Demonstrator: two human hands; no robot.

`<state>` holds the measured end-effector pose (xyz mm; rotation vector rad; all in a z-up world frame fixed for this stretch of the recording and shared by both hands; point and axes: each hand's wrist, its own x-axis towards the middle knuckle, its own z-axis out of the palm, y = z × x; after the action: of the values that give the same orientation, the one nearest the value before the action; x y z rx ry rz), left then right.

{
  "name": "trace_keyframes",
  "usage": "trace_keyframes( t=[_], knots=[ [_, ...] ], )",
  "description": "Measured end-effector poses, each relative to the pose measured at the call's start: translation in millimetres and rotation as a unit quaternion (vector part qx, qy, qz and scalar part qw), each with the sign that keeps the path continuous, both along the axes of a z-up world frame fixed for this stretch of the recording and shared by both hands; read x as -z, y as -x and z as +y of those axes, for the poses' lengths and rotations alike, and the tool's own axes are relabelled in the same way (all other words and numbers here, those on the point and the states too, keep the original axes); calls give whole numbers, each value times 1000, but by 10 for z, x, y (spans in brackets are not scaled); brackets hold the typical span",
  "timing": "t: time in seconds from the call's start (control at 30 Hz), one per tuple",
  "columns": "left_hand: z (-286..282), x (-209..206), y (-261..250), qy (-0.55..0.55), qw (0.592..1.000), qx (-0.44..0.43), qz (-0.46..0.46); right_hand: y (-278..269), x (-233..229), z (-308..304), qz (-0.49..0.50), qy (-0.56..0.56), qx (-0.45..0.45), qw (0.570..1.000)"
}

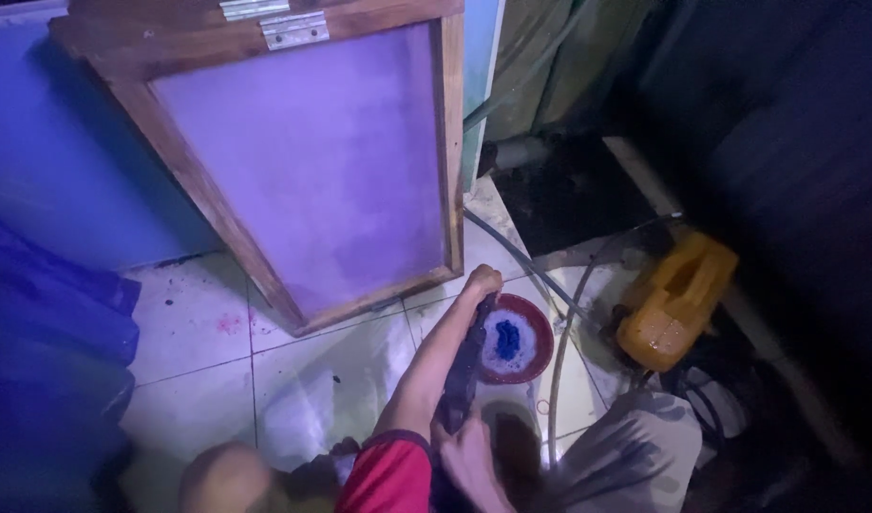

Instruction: Cleaning a screen printing frame using a high-pressure water gun

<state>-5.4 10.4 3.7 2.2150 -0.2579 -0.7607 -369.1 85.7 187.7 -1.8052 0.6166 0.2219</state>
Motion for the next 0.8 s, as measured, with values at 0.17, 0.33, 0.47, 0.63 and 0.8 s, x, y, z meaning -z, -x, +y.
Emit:
trace_keyframes(
  t=[0.17,0.33,0.47,0.63,0.8],
  knots=[
    [44,114,-92,-87,984,120,-94,13,-68,20,-26,15,-34,999],
    [134,61,-128,-108,985,107,-85,-18,-131,5,8,27,-29,999],
    [167,301,-271,-184,968,124,-119,-14,180,0,-48,21,-26,998],
    [540,-22,-240,102,979,-165,68,-119,115,-75,-40,25,-55,997],
    [1133,-812,-359,184,953,-225,86,-243,-72,-253,-85,5,-83,993]
  ],
)
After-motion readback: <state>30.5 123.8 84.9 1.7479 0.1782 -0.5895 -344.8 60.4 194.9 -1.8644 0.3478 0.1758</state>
